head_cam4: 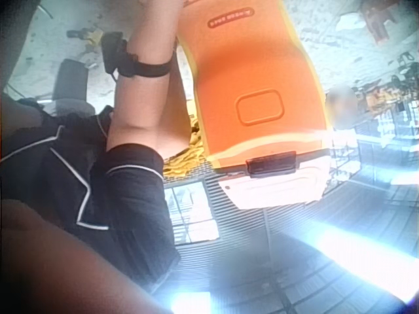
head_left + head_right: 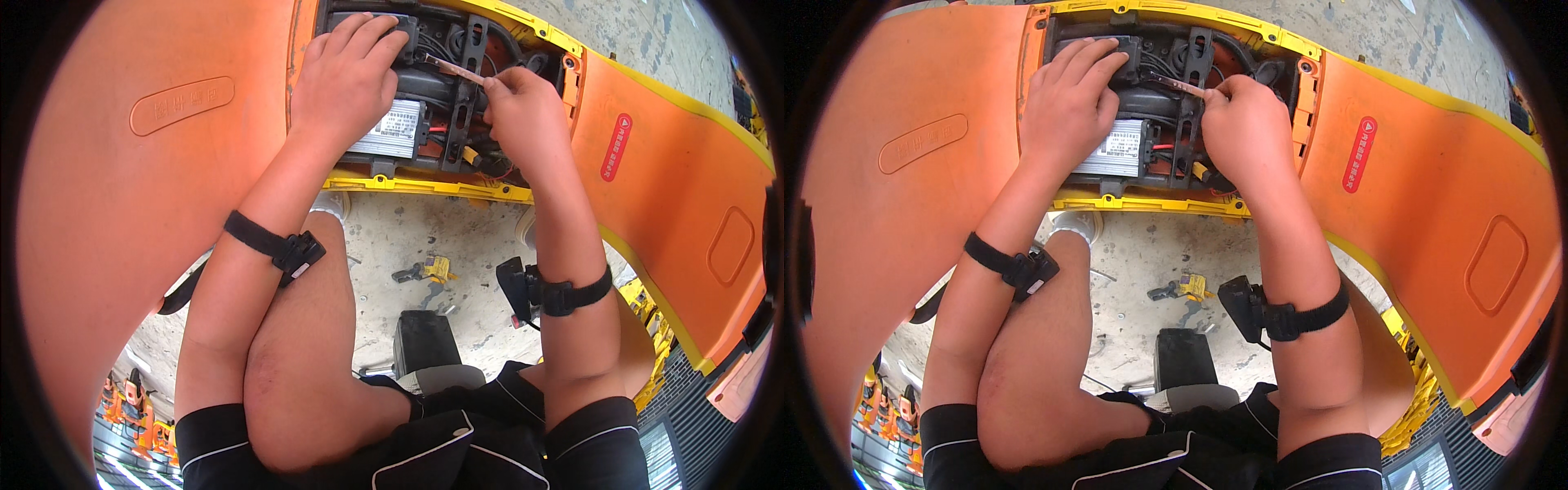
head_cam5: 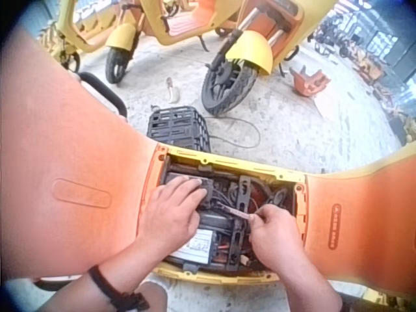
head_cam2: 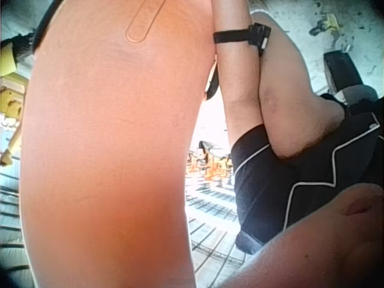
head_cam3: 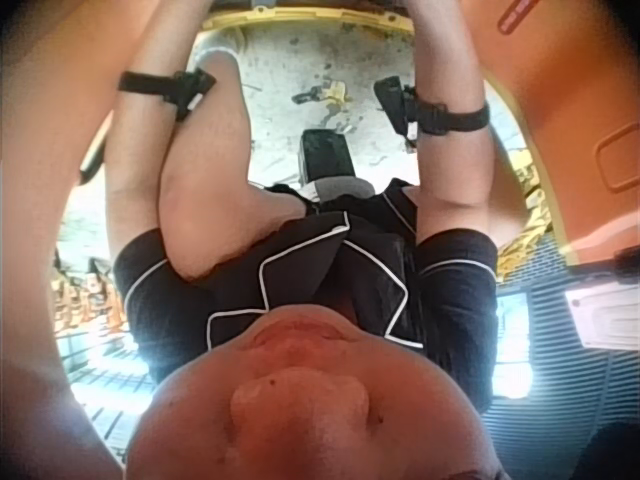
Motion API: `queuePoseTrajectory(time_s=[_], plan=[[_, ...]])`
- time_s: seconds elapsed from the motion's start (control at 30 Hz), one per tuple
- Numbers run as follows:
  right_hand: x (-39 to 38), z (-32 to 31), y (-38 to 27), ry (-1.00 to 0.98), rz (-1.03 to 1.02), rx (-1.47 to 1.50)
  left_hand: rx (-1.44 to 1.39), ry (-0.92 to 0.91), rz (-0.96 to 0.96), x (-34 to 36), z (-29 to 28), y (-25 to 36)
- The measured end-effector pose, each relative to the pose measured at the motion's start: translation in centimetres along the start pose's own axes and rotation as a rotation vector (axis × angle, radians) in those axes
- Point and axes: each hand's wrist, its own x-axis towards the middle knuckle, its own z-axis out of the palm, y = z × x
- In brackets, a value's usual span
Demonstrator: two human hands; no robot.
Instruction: The person uses a wrench to tighten a bolt on the battery terminal of an orange and yellow scooter. They then switch to a cordless impact driver to tighten bolts on the scooter's body and internal components.
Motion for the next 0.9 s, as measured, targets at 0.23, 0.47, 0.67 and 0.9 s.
queuePoseTrajectory(time_s=[0.23,0.47,0.67,0.9], plan=[[0.6,-1.2,-1.0,-0.07,0.064,-0.066,-0.008,-0.006,-0.005,-0.1,0.0,0.0],[0.7,-1.3,-0.8,-0.051,-0.009,-0.165,-0.007,-0.012,0.004,0.0,-0.2,0.0],[0.9,-2.0,-1.9,-0.063,0.006,-0.232,0.033,-0.087,0.089,-0.1,-0.9,0.3],[0.8,-1.9,-1.5,-0.114,0.02,-0.175,0.046,-0.138,0.09,-0.1,-1.0,0.6]])
